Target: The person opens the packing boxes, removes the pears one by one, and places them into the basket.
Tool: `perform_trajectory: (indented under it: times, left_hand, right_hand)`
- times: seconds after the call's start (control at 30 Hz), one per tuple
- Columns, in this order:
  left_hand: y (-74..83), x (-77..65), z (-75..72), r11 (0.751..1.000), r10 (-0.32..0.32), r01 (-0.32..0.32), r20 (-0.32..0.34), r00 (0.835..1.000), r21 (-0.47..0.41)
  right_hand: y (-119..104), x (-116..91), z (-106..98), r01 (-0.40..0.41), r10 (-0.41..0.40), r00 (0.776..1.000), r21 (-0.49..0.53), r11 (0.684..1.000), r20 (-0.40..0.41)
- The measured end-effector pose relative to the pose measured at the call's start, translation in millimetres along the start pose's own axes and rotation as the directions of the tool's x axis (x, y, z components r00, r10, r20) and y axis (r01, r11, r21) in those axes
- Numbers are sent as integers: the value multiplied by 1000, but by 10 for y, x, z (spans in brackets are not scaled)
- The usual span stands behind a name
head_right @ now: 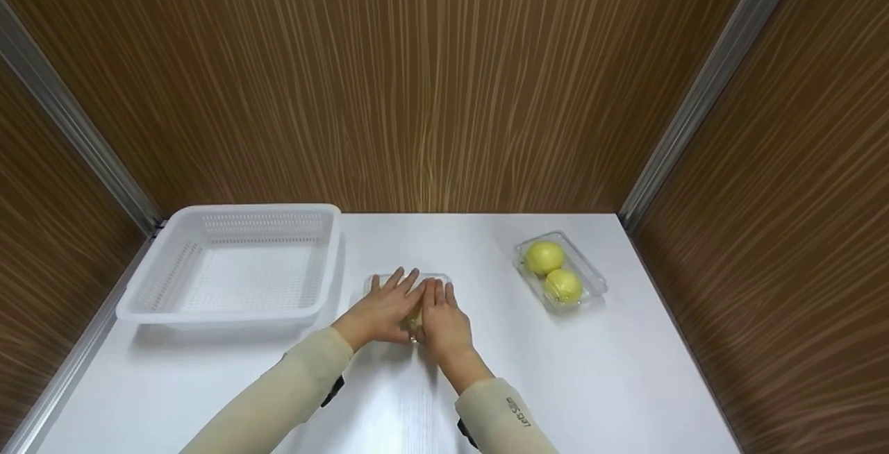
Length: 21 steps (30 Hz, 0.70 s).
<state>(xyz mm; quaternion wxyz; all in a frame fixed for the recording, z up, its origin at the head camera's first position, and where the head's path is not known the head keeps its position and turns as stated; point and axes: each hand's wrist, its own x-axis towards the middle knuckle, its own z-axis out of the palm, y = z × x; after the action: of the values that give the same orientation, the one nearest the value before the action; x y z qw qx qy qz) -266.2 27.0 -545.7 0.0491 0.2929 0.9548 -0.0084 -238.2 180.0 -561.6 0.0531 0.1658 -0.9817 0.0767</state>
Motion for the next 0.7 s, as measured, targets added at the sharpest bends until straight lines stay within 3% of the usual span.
perform_trajectory:
  times: [0.2, 0.4, 0.7]
  left_hand:
    - [3, 39, -33, 999, -29, 28, 40, 999, 32]
    - [118, 87, -16, 990, -75, 72, 23, 997, 126]
    - [237, 106, 11, 981, -120, 117, 11, 993, 158]
  right_hand:
    - [1, 27, 11, 14, -14, 1000, -2, 1000, -21]
    - [30, 16, 16, 17, -17, 1000, 1, 1000, -4]
    - [35, -31, 31, -1, 1, 1000, 42, 999, 5]
